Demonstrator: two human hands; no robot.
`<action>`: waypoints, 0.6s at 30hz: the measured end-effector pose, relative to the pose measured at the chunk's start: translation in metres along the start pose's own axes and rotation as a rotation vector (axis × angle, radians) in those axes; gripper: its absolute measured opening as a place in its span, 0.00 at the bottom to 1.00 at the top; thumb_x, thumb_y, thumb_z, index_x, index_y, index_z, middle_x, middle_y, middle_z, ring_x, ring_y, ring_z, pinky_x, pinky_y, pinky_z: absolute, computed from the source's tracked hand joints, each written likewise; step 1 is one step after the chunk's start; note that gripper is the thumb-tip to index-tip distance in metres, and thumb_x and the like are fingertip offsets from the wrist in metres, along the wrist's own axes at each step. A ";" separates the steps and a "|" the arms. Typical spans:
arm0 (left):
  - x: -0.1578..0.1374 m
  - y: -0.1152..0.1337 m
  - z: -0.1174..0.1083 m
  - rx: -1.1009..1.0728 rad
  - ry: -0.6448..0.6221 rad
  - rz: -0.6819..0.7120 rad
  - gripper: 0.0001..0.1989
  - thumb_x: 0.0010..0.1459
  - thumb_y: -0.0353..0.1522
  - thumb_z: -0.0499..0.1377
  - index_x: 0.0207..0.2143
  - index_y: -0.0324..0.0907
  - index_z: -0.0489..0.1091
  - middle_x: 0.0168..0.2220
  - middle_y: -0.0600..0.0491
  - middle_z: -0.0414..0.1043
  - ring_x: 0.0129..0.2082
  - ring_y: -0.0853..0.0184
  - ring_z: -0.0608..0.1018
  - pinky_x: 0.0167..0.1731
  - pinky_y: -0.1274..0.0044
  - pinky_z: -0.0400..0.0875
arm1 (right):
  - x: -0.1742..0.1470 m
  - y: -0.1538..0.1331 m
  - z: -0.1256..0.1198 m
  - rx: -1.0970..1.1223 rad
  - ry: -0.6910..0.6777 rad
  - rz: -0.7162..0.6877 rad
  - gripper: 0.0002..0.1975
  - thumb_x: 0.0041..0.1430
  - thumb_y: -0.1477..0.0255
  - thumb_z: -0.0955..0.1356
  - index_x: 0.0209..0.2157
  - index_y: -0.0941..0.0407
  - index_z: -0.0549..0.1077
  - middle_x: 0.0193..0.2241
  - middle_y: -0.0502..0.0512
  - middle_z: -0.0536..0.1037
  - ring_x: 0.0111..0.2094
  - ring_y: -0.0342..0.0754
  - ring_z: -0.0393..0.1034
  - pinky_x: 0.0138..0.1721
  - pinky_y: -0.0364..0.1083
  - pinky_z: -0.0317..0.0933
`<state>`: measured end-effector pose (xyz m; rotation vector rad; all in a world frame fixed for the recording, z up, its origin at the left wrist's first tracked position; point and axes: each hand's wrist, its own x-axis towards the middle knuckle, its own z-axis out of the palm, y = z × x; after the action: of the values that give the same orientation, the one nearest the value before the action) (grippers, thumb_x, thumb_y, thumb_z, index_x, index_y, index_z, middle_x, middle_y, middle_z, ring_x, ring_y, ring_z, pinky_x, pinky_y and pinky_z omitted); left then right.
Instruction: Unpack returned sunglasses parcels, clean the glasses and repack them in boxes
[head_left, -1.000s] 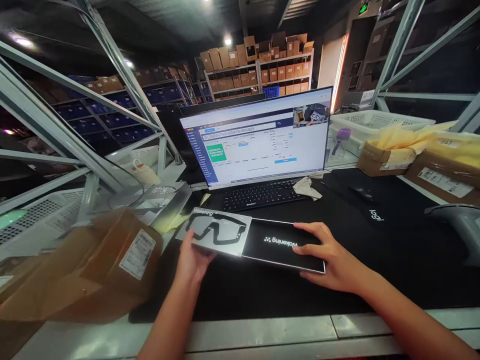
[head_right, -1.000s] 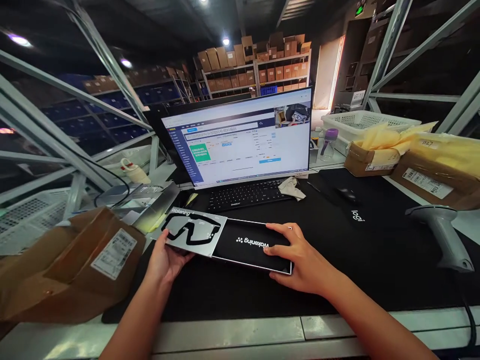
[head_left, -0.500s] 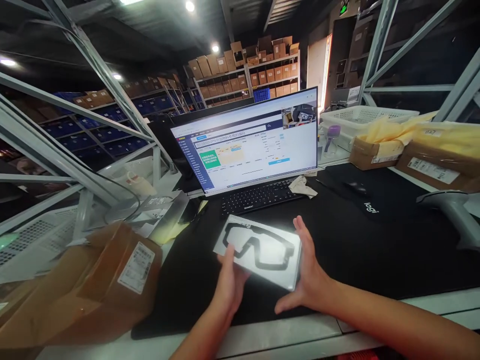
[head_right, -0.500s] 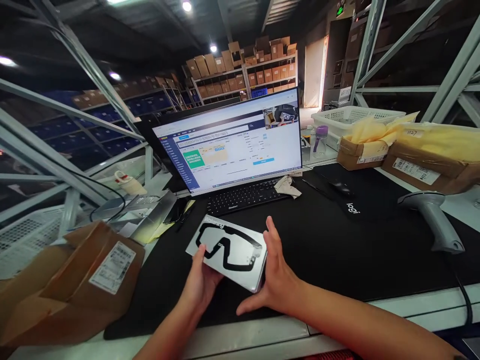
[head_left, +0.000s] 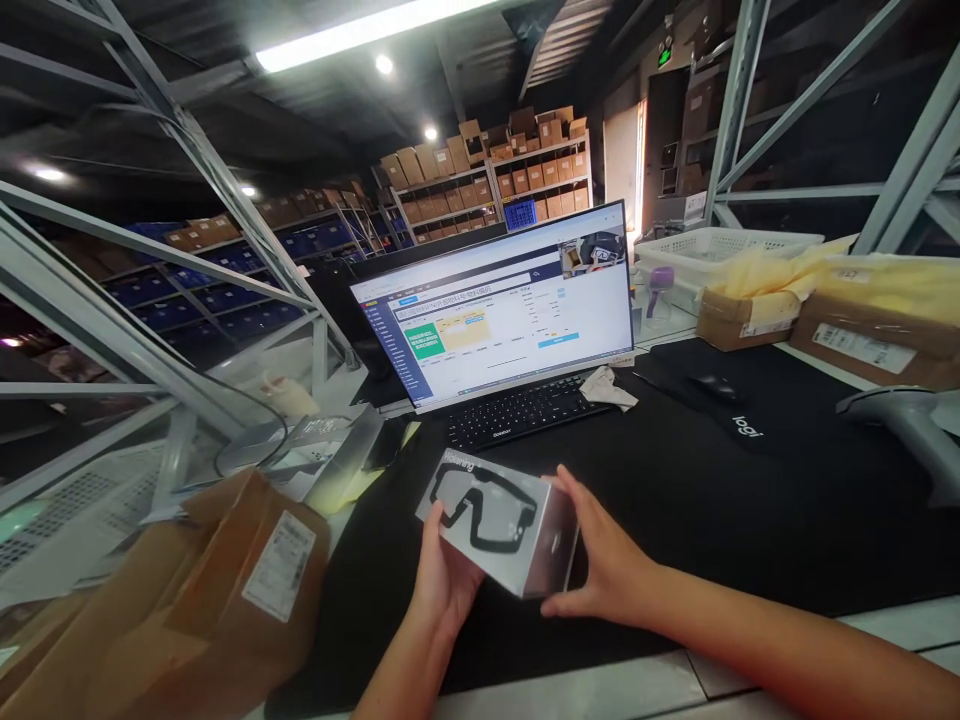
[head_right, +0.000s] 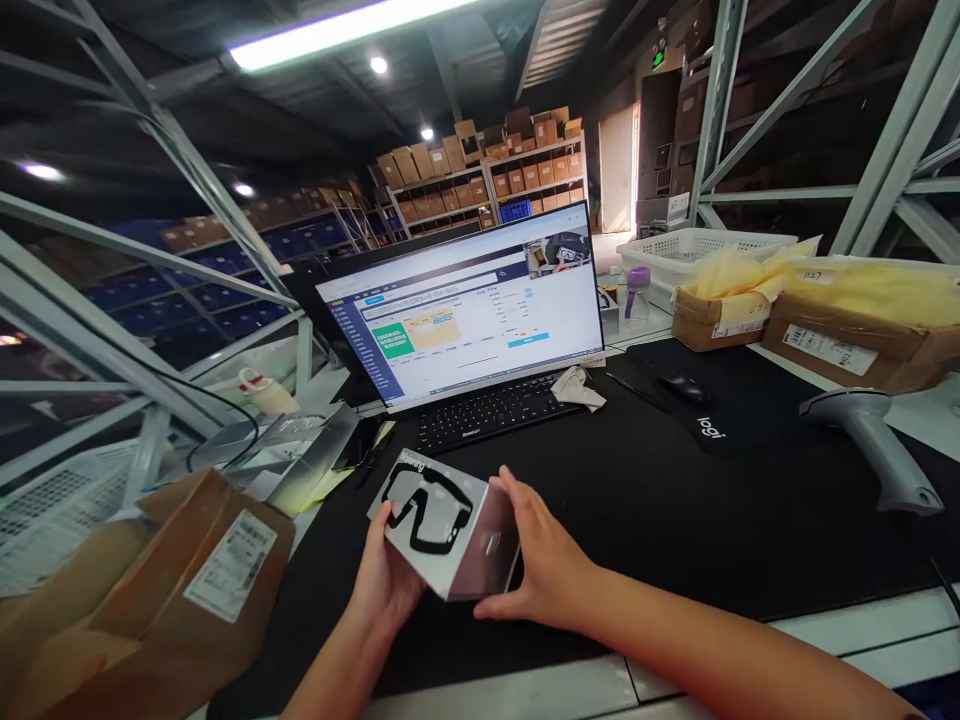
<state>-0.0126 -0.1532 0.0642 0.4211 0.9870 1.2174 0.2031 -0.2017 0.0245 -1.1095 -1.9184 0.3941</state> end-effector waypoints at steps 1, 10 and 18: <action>-0.003 -0.002 0.000 -0.024 -0.014 -0.046 0.21 0.63 0.43 0.58 0.52 0.40 0.72 0.44 0.44 0.79 0.41 0.55 0.81 0.45 0.63 0.76 | -0.003 -0.001 0.002 -0.014 -0.003 -0.060 0.72 0.37 0.64 0.82 0.71 0.51 0.32 0.66 0.67 0.58 0.66 0.58 0.55 0.64 0.58 0.60; -0.016 -0.025 -0.011 -0.147 -0.551 -0.559 0.28 0.55 0.48 0.63 0.47 0.33 0.73 0.42 0.39 0.79 0.36 0.56 0.81 0.38 0.67 0.76 | -0.008 -0.021 0.004 -0.302 0.173 -0.382 0.33 0.61 0.79 0.65 0.67 0.59 0.55 0.62 0.63 0.66 0.68 0.51 0.51 0.62 0.51 0.65; 0.002 -0.015 -0.017 0.085 -0.128 -0.084 0.28 0.52 0.33 0.68 0.54 0.36 0.68 0.39 0.43 0.80 0.37 0.56 0.82 0.40 0.65 0.78 | -0.004 0.067 -0.167 -0.808 0.456 0.185 0.29 0.64 0.57 0.63 0.59 0.62 0.67 0.60 0.75 0.63 0.61 0.70 0.59 0.58 0.70 0.58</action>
<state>-0.0181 -0.1600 0.0429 0.5137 0.9393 1.0621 0.3744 -0.1918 0.0770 -1.7142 -1.5739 -0.5604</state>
